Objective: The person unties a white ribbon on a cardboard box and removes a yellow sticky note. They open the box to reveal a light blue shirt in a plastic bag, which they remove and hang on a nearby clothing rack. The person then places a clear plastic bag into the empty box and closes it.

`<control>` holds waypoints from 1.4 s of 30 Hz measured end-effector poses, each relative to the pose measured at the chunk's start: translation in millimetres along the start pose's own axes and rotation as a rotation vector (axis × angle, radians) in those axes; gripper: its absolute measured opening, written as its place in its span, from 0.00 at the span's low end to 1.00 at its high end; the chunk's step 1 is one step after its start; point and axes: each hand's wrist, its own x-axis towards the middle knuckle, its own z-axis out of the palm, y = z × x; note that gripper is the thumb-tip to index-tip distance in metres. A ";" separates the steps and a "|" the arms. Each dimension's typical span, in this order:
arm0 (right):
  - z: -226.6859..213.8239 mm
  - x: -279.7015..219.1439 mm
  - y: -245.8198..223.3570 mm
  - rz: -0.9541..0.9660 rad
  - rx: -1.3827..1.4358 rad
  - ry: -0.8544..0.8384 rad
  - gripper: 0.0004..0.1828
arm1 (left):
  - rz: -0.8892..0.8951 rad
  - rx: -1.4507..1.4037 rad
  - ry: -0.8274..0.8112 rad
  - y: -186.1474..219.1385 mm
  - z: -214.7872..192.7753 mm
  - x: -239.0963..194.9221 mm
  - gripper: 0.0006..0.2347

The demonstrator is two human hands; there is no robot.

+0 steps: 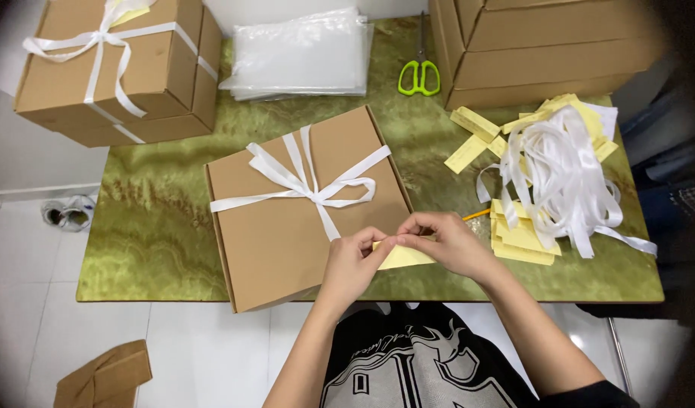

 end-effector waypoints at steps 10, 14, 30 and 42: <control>-39.6 -52.5 70.1 0.222 0.080 0.120 0.06 | -0.066 -0.159 -0.206 9.8 42.9 23.8 0.03; -50.8 -82.4 99.0 0.326 0.279 0.303 0.08 | -0.091 -0.199 -0.330 21.7 69.3 38.2 0.05; -62.6 -125.6 162.6 0.435 0.370 0.397 0.09 | -0.162 -0.150 -0.441 0.1 114.2 67.7 0.08; -45.3 -113.0 154.4 0.474 0.209 0.214 0.08 | 0.164 0.497 -0.485 -6.3 141.6 53.9 0.06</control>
